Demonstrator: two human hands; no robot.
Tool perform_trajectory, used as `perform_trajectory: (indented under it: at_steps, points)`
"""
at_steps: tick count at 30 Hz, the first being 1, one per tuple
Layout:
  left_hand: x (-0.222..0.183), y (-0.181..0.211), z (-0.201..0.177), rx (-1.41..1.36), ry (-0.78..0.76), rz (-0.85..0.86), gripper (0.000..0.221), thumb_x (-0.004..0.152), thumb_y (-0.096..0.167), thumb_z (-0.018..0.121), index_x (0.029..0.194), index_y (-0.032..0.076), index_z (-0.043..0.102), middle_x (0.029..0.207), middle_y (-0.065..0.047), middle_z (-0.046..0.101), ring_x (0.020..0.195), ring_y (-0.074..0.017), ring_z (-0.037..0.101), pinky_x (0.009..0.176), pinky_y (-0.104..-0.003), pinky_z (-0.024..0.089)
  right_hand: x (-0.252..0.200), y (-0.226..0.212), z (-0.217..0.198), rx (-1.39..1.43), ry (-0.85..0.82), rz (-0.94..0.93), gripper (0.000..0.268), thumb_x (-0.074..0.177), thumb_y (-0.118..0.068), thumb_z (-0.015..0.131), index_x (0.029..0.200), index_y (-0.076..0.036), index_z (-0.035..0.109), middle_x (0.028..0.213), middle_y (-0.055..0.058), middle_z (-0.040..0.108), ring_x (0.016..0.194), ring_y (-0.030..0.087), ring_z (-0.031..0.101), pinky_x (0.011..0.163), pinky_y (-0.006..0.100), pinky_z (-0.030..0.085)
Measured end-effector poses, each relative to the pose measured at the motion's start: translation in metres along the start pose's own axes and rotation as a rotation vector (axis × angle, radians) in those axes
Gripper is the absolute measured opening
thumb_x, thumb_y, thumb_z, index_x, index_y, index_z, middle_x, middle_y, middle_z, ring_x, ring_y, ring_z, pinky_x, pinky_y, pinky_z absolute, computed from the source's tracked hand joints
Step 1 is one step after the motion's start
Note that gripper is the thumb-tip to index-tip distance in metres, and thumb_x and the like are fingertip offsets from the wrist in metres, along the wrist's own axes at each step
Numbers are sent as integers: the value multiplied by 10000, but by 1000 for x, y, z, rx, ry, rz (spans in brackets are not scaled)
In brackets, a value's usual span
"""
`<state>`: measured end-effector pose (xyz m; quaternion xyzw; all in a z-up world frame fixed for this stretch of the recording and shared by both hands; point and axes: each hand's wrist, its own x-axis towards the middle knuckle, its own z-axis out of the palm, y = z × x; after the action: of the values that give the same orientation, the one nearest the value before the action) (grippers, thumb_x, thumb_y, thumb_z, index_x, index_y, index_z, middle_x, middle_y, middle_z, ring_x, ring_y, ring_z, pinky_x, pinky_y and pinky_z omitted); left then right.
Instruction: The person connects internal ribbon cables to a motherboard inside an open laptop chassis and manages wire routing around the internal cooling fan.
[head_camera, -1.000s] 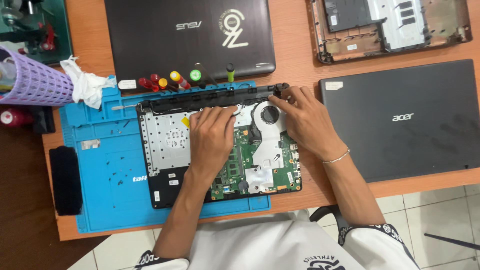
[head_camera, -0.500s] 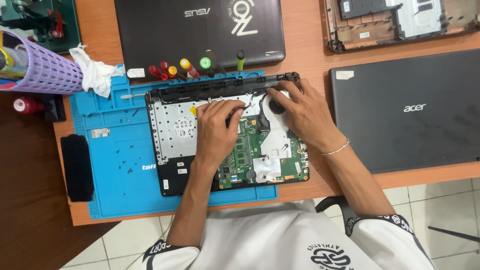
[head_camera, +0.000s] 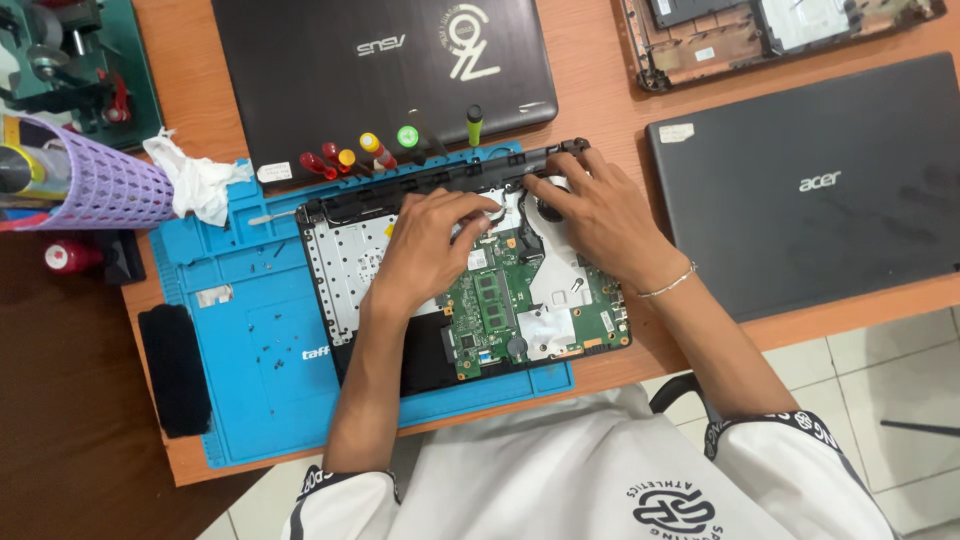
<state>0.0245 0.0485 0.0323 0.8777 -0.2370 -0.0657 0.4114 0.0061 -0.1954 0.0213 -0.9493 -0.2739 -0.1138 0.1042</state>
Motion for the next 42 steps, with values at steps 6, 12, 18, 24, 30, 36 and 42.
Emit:
perform_trajectory:
  at_steps: [6, 12, 18, 24, 30, 36, 42]
  points:
    - [4, 1, -4, 36, -84, 106, 167, 878, 104, 731, 1032, 41, 742, 917, -99, 756, 895, -254, 732, 895, -433, 462, 2, -10, -1, 101, 18, 77, 540, 712, 59, 670, 1240, -52, 690, 1166, 83, 620, 1082, 301, 560, 888, 396, 522]
    - [16, -8, -4, -197, -149, 53, 239, 857, 5, 721, 1092, -30, 699, 963, -174, 774, 919, -266, 774, 818, -358, 590, 4, -12, 3, 198, 130, 96, 463, 740, 93, 641, 1177, -39, 716, 1139, 85, 654, 1027, 304, 572, 884, 407, 527]
    - [17, -13, 4, -237, -124, 15, 209, 864, 47, 743, 1063, -9, 710, 989, -147, 775, 906, -233, 777, 810, -330, 604, 1, -9, 8, 269, 186, 107, 447, 770, 95, 643, 1179, -67, 720, 1158, 78, 662, 1021, 307, 583, 867, 419, 535]
    - [14, -14, 10, -249, -83, 25, 194, 876, 71, 745, 1063, 20, 754, 1008, -127, 787, 900, -235, 778, 809, -339, 603, 0, -7, 10, 292, 197, 102, 455, 773, 103, 640, 1180, -79, 727, 1166, 80, 667, 1039, 302, 593, 874, 416, 538]
    - [13, -13, 15, -264, -93, -56, 175, 892, 65, 710, 1060, 19, 730, 974, -125, 795, 938, -221, 790, 841, -329, 613, -1, -6, 8, 341, 193, 108, 433, 777, 114, 635, 1155, -74, 732, 1161, 81, 667, 1056, 289, 600, 872, 409, 533]
    - [12, -14, 13, -250, -87, -15, 179, 898, 51, 704, 1071, 6, 710, 980, -133, 784, 948, -237, 782, 843, -342, 606, -3, -9, 4, 397, 165, 90, 301, 775, 59, 689, 1043, -68, 736, 1070, 66, 669, 1018, 280, 598, 897, 410, 528]
    - [10, -16, 13, -262, -73, 44, 156, 915, 46, 700, 1066, 3, 702, 988, -139, 779, 951, -250, 780, 864, -352, 607, -3, -12, 1, 444, 134, 12, 221, 777, -18, 753, 993, -64, 757, 1003, 64, 651, 969, 272, 583, 869, 408, 494]
